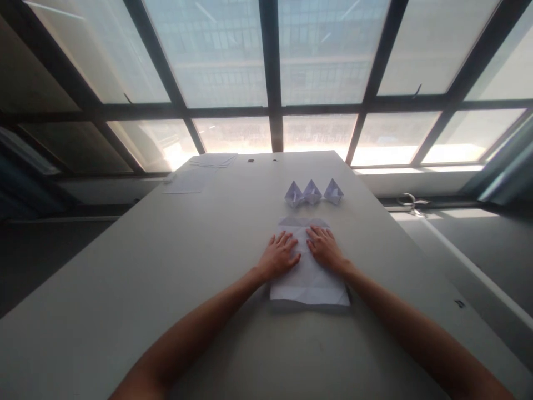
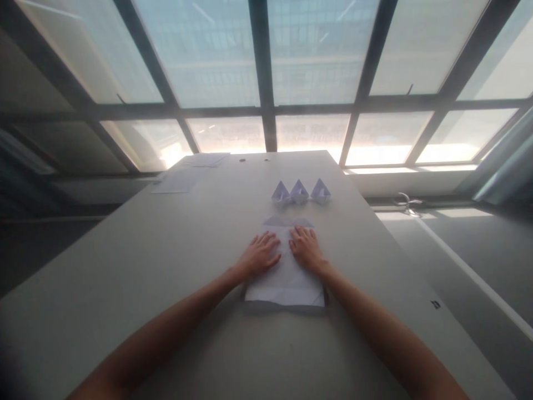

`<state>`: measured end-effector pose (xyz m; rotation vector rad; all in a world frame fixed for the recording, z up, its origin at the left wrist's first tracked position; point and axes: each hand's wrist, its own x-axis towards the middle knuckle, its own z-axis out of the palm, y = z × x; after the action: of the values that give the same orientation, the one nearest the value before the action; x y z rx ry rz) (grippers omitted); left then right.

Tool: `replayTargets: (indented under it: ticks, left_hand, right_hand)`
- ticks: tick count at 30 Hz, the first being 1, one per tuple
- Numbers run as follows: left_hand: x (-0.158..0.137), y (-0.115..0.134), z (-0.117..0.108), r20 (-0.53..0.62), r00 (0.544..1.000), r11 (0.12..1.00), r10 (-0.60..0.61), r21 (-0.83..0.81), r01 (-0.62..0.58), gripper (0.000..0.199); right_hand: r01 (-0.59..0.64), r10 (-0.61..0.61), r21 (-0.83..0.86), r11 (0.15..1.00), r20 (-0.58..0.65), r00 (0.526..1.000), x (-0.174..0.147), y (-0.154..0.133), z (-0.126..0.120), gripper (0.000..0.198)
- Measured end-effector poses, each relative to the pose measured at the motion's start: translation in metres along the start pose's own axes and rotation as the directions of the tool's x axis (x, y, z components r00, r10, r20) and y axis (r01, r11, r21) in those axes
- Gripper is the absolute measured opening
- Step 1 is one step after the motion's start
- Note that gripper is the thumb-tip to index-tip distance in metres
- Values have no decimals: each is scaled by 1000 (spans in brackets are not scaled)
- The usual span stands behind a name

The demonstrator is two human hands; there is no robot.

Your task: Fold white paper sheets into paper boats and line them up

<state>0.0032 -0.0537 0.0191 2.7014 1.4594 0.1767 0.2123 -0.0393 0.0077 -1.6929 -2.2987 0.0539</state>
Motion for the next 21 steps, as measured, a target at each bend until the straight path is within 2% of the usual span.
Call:
replayTargets:
  ticks: [4, 9, 15, 17, 21]
  left_hand:
    - [24, -9, 5, 5, 1000, 1000, -25, -2, 25, 69]
    - [22, -18, 10, 9, 999, 999, -38, 15, 38, 76]
    - [21, -19, 9, 7, 998, 998, -61, 26, 61, 78]
    - [22, -19, 8, 14, 998, 998, -62, 19, 61, 78]
    - [22, -19, 8, 18, 998, 998, -60, -1, 60, 78]
  right_hand:
    - [8, -8, 6, 1000, 9, 1000, 6, 12, 0, 45]
    - [18, -18, 37, 999, 4, 1000, 11, 11, 3, 48]
    - [37, -43, 68, 997, 76, 996, 12, 24, 3, 53]
    - [9, -14, 51, 999, 92, 996, 13, 28, 3, 55]
    - [-117, 117, -8, 993, 77, 990, 12, 32, 3, 58]
